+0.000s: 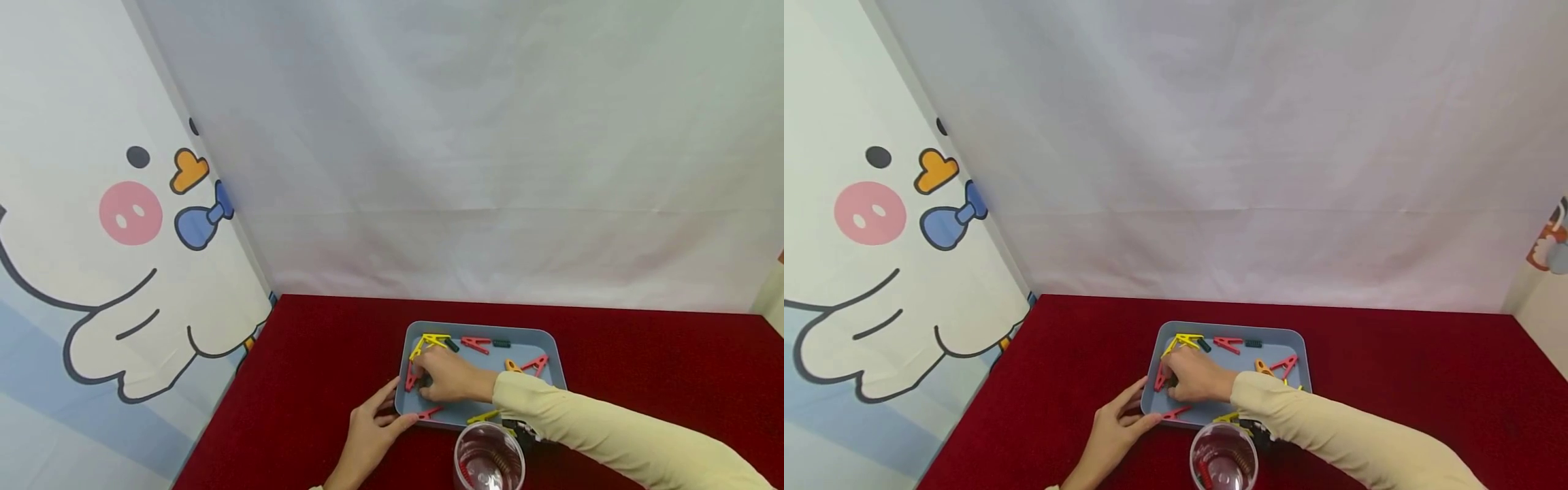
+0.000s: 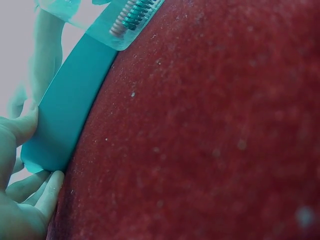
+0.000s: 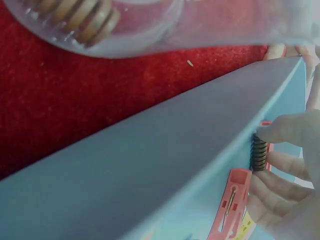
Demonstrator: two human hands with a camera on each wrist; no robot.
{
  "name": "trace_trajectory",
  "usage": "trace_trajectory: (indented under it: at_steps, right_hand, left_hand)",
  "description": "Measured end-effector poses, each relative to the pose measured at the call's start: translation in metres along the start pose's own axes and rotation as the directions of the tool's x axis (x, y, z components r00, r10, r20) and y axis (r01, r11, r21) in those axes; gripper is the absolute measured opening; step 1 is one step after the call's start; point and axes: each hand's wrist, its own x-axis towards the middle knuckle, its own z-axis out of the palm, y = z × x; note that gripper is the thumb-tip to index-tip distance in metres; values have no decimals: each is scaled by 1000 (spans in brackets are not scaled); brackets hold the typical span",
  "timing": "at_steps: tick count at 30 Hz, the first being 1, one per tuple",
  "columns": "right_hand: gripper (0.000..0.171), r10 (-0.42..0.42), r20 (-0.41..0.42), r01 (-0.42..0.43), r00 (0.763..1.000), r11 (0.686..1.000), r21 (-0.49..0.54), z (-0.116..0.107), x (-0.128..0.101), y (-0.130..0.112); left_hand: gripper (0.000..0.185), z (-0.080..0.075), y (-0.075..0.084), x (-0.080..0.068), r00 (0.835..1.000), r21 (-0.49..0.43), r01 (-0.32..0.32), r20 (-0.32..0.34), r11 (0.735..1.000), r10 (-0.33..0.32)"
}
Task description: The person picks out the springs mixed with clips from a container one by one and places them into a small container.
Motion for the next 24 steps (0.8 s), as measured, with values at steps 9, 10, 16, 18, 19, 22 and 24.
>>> trace_trajectory:
  at_steps: [9,10,16,18,19,22,24]
  right_hand:
    - [16,-41,6,40,999,994,107,-3,-6,3]
    - [16,-43,4,43,999,992,118,-4,-6,3]
    - [15,-38,1,37,999,983,181,-8,-11,1]
    - [16,-26,0,25,1000,976,215,-10,-14,1]
    - [16,-21,0,20,1000,972,234,-11,-16,1]
    - [15,19,9,-21,1000,958,287,-14,-20,0]
    - [15,39,12,-41,999,952,305,-15,-23,0]
  left_hand:
    - [66,0,-1,-1,1000,-4,-3,-2,1000,3]
    - [66,0,-1,-1,1000,-3,-4,0,1000,4]
    - [67,0,-1,-1,1000,0,7,-4,1000,-7]
    - [67,1,0,-1,1000,3,12,-4,1000,-12]
    - [67,1,0,-1,1000,4,13,-3,1000,-13]
    - [67,2,0,0,1000,11,14,-2,1000,-14]
    - [68,3,0,0,1000,15,16,-4,1000,-16]
